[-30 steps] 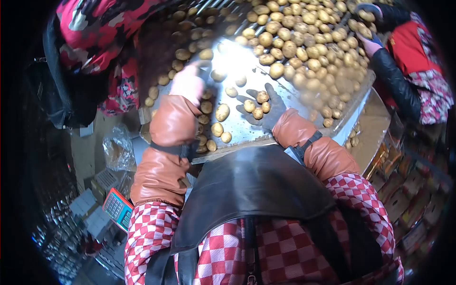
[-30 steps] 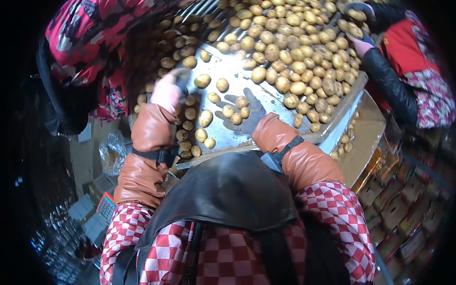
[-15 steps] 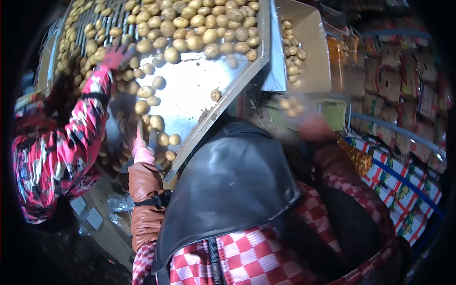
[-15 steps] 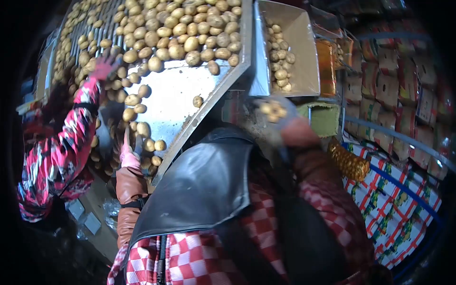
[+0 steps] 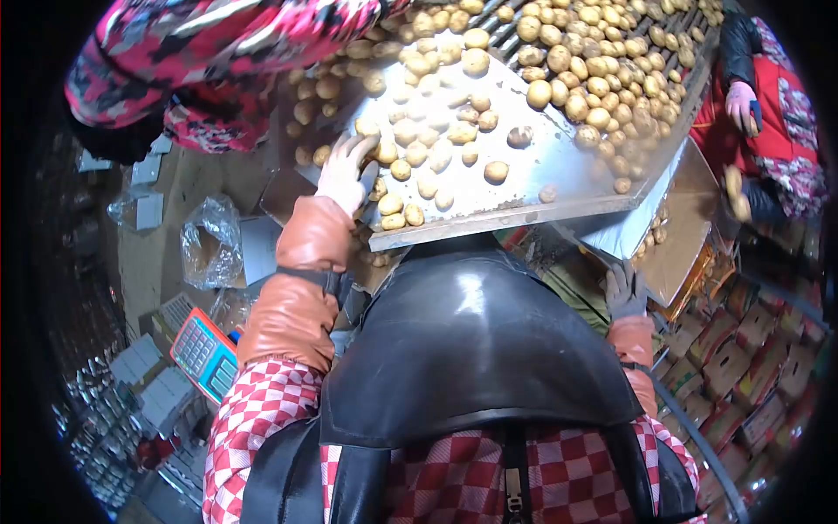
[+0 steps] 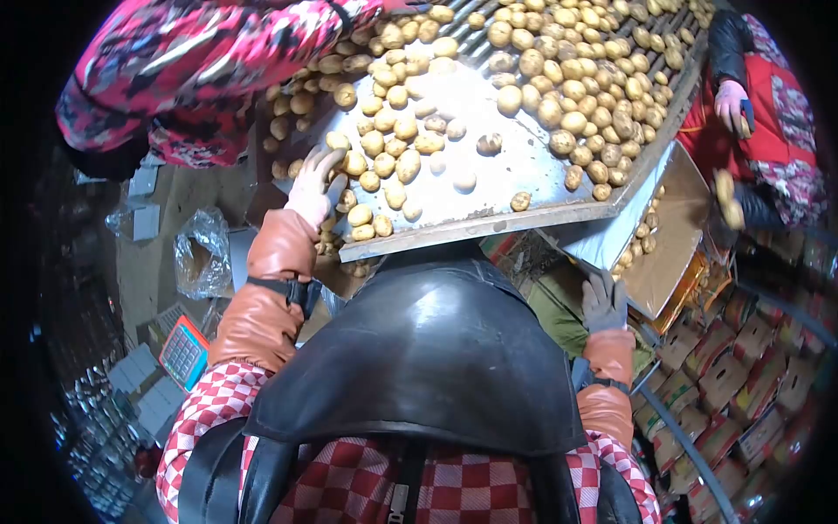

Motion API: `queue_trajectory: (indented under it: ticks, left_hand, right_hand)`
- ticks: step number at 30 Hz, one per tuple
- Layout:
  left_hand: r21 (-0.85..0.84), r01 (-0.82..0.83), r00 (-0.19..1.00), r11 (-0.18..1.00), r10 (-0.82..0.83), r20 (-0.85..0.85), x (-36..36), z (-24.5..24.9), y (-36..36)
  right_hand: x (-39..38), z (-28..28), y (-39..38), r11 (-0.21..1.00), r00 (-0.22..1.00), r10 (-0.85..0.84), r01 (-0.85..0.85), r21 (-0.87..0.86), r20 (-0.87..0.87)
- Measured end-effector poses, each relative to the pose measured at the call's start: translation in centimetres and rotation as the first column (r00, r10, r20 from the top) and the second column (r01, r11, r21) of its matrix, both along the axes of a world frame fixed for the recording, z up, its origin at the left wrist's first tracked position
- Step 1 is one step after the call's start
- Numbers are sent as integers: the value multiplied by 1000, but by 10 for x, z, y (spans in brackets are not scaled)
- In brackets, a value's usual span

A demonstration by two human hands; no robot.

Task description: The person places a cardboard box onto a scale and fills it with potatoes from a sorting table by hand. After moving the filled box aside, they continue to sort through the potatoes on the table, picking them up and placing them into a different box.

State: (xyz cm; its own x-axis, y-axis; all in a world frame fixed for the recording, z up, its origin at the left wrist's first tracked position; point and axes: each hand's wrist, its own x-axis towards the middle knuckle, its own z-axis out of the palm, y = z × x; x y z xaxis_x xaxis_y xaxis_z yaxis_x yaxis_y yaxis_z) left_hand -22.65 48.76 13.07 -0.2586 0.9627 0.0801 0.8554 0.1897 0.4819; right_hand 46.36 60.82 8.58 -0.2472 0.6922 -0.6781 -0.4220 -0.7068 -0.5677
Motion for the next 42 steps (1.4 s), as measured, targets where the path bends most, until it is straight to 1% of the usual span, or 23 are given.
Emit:
queue_trajectory:
  ticks: [1, 5, 7, 9, 11, 14, 17, 18, 19, 20, 21, 22, 23, 25, 27, 28, 29, 32, 34, 36, 38, 39, 42]
  left_hand:
    - [-98, -98, 995, 990, 97, -17, 1, -3, -18]
    - [-146, -233, 910, 961, 268, 315, 16, 26, -36]
    - [-27, -207, 973, 978, 208, 98, 51, 24, -23]
    - [-310, -108, 985, 945, 58, -165, 94, 48, -4]
    - [-184, 83, 986, 979, -107, -127, 99, 12, -8]
    - [-175, -167, 984, 970, 175, 28, 79, 15, -28]
    - [-347, -319, 923, 882, 373, 99, 72, 10, -47]
    - [-327, -311, 918, 892, 371, 138, 78, 17, -49]
    - [-265, -316, 934, 911, 347, 81, 87, 4, -53]
    - [-255, -283, 932, 925, 328, 153, 89, 6, -55]
    - [-241, -250, 925, 938, 305, 226, 91, 10, -55]
    - [-249, -259, 923, 933, 315, 222, 90, 22, -49]
    - [-380, -332, 879, 864, 429, 207, 87, 39, -40]
    - [-449, -434, 843, 781, 528, 104, 74, 38, -36]
    - [-113, -442, 896, 890, 444, -9, 65, 31, -26]
    - [-156, -413, 910, 897, 412, -36, 62, 36, -13]
    - [-193, -388, 921, 901, 384, -61, 59, 41, 4]
    - [-456, -269, 960, 848, 195, -202, 54, 28, 43]
    - [-489, -257, 964, 834, 190, -184, 50, 29, 59]
    - [-725, -228, 974, 650, 146, -175, 48, 39, 64]
    - [-616, -263, 963, 742, 237, -127, 45, -3, 50]
    - [-496, -300, 949, 815, 308, -68, 44, -19, 41]
    - [-382, -371, 903, 847, 425, 66, 51, 1, 28]
  right_hand:
    - [-77, 50, 22, 986, 999, -45, 42, -163, -15]
    - [-176, 57, 70, 915, 860, 391, -401, 41, -329]
    - [-231, 55, 82, 865, 651, 462, -481, 144, -602]
    - [-285, 83, 88, 772, 747, 636, -618, 150, -193]
    - [-334, 121, 98, 589, 595, 802, -801, 104, 45]
    - [-368, 123, 120, 413, 443, 855, -896, 163, 270]
    - [-379, 35, 174, 283, 505, 721, -840, 464, 474]
    - [-400, 50, 170, 629, 671, 681, -741, 234, 292]
    - [-395, -58, 200, 427, 661, 610, -739, 520, 438]
    - [-414, -24, 178, 19, 578, 221, -808, 589, 785]
    - [-434, 16, 153, -348, 500, -299, -850, 395, 813]
    - [-449, -11, 158, 291, 362, 345, -919, 267, 866]
    - [-475, 122, 109, -37, -54, 208, -998, -47, 977]
    - [-455, 55, 95, -222, -5, -66, -975, -20, 998]
    - [-429, 40, 89, -365, 58, 166, -924, 116, 984]
    - [-426, 63, 84, -406, -98, 254, -914, 14, 962]
    - [-414, 53, 88, -530, -54, 171, -847, 46, 984]
    - [-408, 59, 106, -456, -43, 288, -884, 98, 957]
    - [-406, 48, 119, -216, -126, 645, -976, 21, 754]
    - [-411, 49, 131, -218, -85, 655, -973, 80, 751]
    - [-422, 70, 136, -199, 13, 617, -965, 173, 786]
    - [-426, 54, 141, -12, 112, 667, -987, 161, 737]
    - [-463, 102, 155, -77, 169, 507, -968, 240, 845]
